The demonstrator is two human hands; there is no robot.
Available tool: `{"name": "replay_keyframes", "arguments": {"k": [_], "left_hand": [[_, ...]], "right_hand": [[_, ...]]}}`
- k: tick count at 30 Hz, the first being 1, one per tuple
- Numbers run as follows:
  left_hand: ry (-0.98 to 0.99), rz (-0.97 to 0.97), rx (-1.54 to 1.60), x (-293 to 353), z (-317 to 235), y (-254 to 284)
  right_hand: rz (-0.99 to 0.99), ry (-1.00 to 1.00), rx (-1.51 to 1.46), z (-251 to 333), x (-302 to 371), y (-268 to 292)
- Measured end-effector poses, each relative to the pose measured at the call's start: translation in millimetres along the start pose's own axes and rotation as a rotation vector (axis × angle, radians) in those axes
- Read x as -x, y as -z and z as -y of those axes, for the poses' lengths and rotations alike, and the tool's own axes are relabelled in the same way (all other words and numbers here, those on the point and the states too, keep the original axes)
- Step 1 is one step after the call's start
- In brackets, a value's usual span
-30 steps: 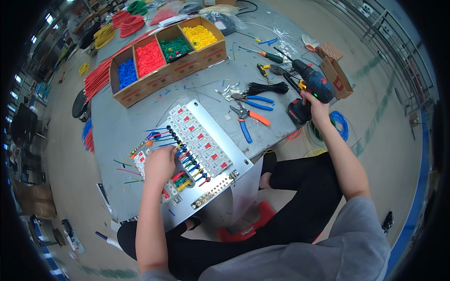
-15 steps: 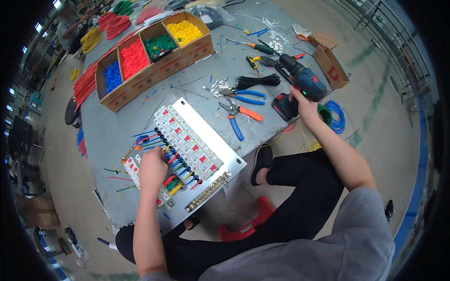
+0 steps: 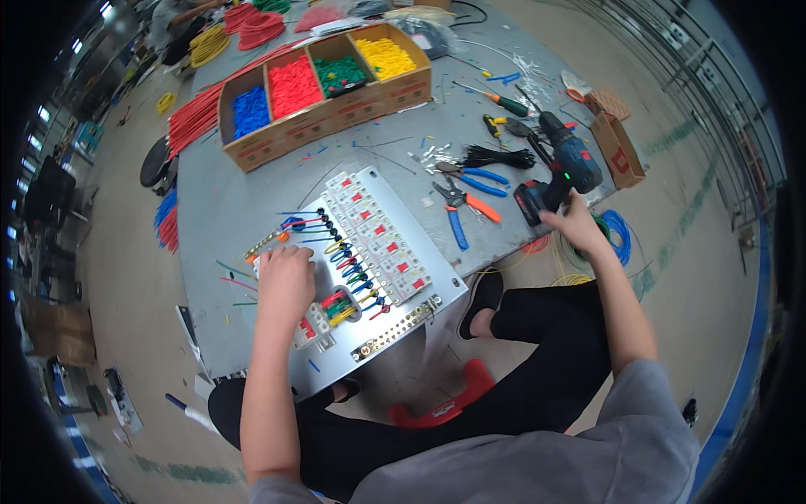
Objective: The person is assembling an electrical panel by connecting colored wires to circuit breakers and terminal blocks. They use a power drill to tighten screws and organize the wiring on the metal panel.
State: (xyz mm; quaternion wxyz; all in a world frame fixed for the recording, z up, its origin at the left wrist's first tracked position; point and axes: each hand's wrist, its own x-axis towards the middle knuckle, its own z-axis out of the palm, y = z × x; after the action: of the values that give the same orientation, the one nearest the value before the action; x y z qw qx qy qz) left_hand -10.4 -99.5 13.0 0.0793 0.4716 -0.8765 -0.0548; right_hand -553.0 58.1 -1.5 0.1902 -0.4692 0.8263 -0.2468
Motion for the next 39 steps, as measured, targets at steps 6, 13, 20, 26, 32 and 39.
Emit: {"name": "replay_keyframes", "arguments": {"k": [6, 13, 20, 26, 32, 39], "left_hand": [[-0.013, -0.049, 0.036, 0.7, 7.7, -15.6], [0.016, -0.061, 0.036, -14.8, -0.3, -28.2], [0.066, -0.063, 0.076, -17.6, 7.2, -37.8], [0.098, -0.139, 0.068, -16.3, 9.8, -44.6], [0.092, -0.111, 0.073, -14.0, 10.1, -40.7], [0.137, -0.046, 0.058, -18.8, 5.8, -36.1]], "right_hand": [[0.518, -0.044, 0.236, 37.1, 63.4, 5.3], [0.482, 0.503, -0.066, 182.6, 61.7, -68.9], [0.256, 0.933, 0.361, 305.7, -13.8, -181.8], [0.527, 0.855, 0.6, 343.7, -43.4, -220.8], [0.575, 0.789, 0.754, 352.0, -40.6, -223.6], [0.661, 0.537, 0.988, 392.9, -30.5, -240.3]]}}
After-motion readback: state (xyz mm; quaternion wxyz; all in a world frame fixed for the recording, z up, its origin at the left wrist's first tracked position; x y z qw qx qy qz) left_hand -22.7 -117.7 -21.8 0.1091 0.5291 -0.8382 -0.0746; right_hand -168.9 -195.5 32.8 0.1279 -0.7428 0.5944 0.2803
